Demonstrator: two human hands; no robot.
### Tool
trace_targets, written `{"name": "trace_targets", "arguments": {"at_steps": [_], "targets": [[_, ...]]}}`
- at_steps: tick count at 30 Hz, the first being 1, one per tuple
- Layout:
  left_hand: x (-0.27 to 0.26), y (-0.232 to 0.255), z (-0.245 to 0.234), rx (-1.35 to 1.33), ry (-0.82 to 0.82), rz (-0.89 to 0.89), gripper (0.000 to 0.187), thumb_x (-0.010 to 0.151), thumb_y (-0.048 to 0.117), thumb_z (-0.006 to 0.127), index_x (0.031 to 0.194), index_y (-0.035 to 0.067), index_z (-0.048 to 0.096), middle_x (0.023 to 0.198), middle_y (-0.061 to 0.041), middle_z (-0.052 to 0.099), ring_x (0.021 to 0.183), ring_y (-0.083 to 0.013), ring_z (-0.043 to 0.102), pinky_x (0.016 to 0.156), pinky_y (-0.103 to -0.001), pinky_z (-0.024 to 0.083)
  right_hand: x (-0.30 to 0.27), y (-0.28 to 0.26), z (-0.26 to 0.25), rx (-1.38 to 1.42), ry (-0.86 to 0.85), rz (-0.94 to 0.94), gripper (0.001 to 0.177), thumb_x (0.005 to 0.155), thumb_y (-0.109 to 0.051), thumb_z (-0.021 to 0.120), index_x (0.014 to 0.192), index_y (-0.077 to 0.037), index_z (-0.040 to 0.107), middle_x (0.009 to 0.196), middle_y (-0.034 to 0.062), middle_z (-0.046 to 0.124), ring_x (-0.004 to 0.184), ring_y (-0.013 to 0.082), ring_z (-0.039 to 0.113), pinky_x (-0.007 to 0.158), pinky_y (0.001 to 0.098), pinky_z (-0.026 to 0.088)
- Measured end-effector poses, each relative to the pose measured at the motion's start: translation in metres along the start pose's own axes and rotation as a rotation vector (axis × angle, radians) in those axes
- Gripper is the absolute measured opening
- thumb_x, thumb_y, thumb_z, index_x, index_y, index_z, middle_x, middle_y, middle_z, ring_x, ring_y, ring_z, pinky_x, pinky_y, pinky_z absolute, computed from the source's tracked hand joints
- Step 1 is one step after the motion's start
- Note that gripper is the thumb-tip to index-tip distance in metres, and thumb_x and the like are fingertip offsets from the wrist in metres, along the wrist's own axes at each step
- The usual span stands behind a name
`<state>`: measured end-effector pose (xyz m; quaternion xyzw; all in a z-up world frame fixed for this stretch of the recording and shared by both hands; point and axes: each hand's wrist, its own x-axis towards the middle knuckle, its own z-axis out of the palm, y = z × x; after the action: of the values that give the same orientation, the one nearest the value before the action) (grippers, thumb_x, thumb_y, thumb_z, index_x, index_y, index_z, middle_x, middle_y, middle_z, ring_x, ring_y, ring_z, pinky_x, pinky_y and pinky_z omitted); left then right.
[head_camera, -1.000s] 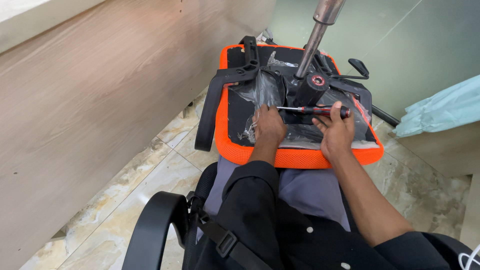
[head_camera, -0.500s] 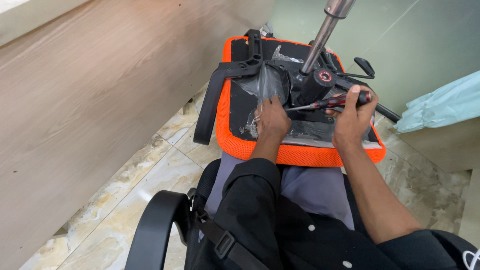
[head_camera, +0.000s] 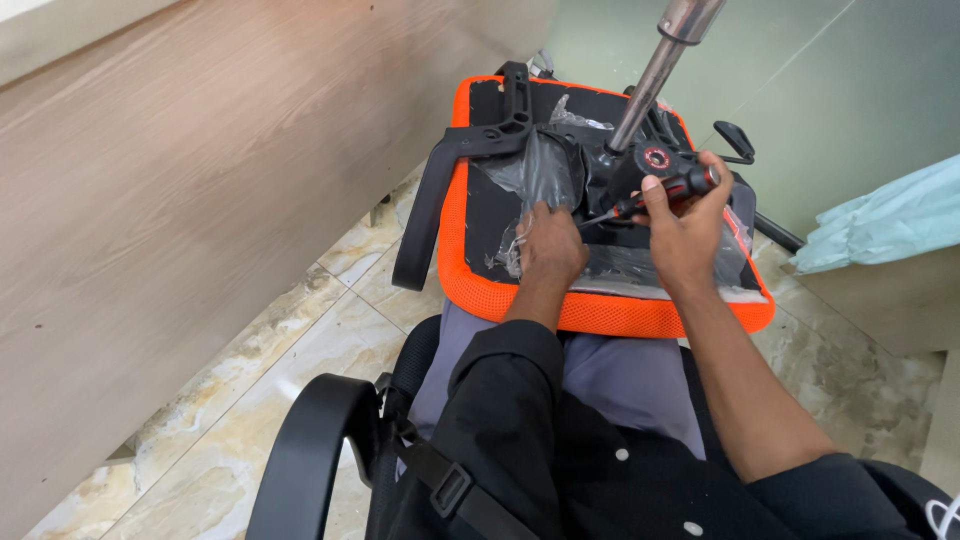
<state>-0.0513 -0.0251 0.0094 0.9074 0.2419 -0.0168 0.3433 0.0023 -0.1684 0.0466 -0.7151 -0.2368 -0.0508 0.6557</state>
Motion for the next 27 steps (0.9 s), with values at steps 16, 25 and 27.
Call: {"name": "trace_targets", "arguments": {"at_steps": [16, 25, 27], "targets": [[-0.009, 0.004, 0.010, 0.005, 0.044, 0.037, 0.047, 0.083, 0.019, 0.078, 0.126, 0.005, 0.066, 0.136, -0.015, 0.053, 0.133, -0.0311, 0.048, 0.112, -0.042, 0.038, -0.038, 0.032, -0.018, 0.110, 0.131, 0.156, 0.031, 0.109, -0.027, 0.063, 0.121, -0.003, 0.048, 0.103, 0.0090, 0.066, 0.081, 0.0185, 0.072, 0.069, 0.0279, 0.059], [-0.011, 0.001, 0.007, 0.032, 0.022, 0.031, 0.046, 0.083, 0.021, 0.079, 0.124, 0.004, 0.067, 0.136, -0.015, 0.054, 0.134, -0.0309, 0.048, 0.112, -0.041, 0.038, -0.044, 0.041, -0.021, 0.226, 0.164, 0.248, 0.025, 0.105, -0.026, 0.066, 0.110, -0.005, 0.053, 0.096, 0.0068, 0.065, 0.077, 0.0200, 0.073, 0.066, 0.0291, 0.057], [-0.011, 0.003, 0.007, 0.037, 0.024, 0.036, 0.046, 0.082, 0.021, 0.079, 0.123, 0.004, 0.067, 0.135, -0.016, 0.054, 0.134, -0.0315, 0.048, 0.112, -0.042, 0.038, -0.045, 0.040, -0.023, 0.244, 0.178, 0.262, 0.025, 0.105, -0.025, 0.066, 0.110, -0.005, 0.053, 0.095, 0.0068, 0.065, 0.076, 0.0199, 0.072, 0.066, 0.0292, 0.057]]}}
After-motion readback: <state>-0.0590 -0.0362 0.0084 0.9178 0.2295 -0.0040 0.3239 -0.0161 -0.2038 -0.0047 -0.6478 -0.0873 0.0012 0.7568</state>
